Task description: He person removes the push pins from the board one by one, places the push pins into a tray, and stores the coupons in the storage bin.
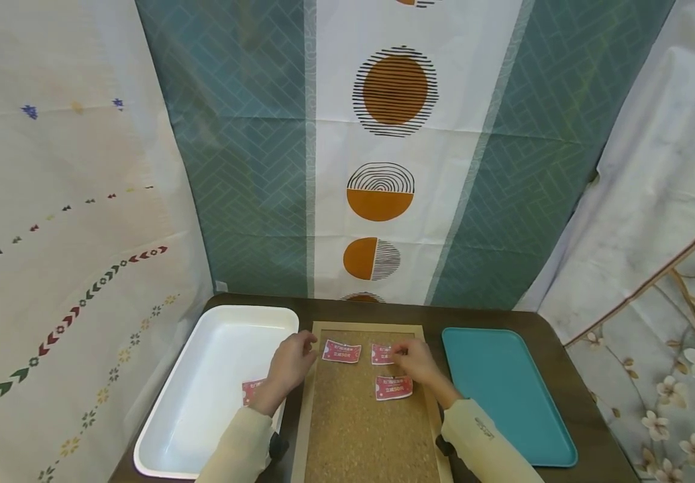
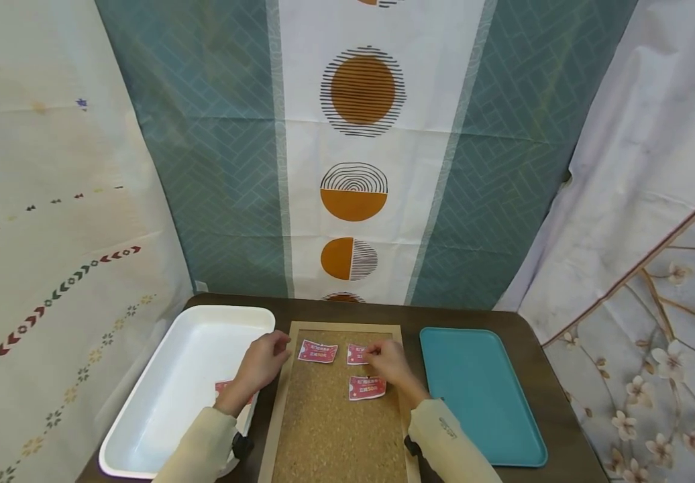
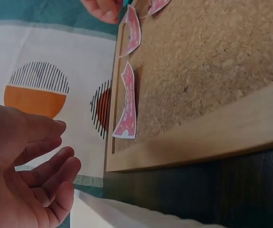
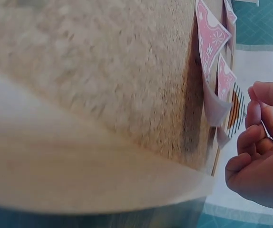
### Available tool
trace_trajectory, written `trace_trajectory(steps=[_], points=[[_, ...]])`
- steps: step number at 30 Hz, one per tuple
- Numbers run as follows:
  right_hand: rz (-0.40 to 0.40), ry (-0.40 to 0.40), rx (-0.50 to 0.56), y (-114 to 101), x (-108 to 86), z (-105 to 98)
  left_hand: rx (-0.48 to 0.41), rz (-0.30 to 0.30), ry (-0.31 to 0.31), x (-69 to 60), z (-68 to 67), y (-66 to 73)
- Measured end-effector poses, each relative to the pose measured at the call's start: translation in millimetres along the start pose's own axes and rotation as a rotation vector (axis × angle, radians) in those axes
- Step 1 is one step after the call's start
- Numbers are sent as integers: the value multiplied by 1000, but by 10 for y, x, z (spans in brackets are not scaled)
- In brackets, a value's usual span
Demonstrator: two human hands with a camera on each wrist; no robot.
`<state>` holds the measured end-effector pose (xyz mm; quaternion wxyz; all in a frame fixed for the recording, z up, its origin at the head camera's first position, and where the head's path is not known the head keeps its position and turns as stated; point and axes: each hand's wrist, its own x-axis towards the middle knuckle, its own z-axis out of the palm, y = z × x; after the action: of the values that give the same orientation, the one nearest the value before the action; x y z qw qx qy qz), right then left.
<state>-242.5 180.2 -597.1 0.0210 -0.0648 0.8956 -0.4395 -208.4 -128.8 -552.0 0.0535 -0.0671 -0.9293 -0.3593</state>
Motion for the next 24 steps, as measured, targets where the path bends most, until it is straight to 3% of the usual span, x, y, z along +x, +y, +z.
trace_trajectory(steps=[6, 14, 24], points=[[-44, 33, -2, -60, 54, 87, 1, -37, -40, 92, 105, 82], [-45, 1, 64, -151, 138, 191, -18, -39, -82, 159, 167, 142], [-59, 10, 1, -195, 199, 247, -8, -61, -81, 261, 186, 157]])
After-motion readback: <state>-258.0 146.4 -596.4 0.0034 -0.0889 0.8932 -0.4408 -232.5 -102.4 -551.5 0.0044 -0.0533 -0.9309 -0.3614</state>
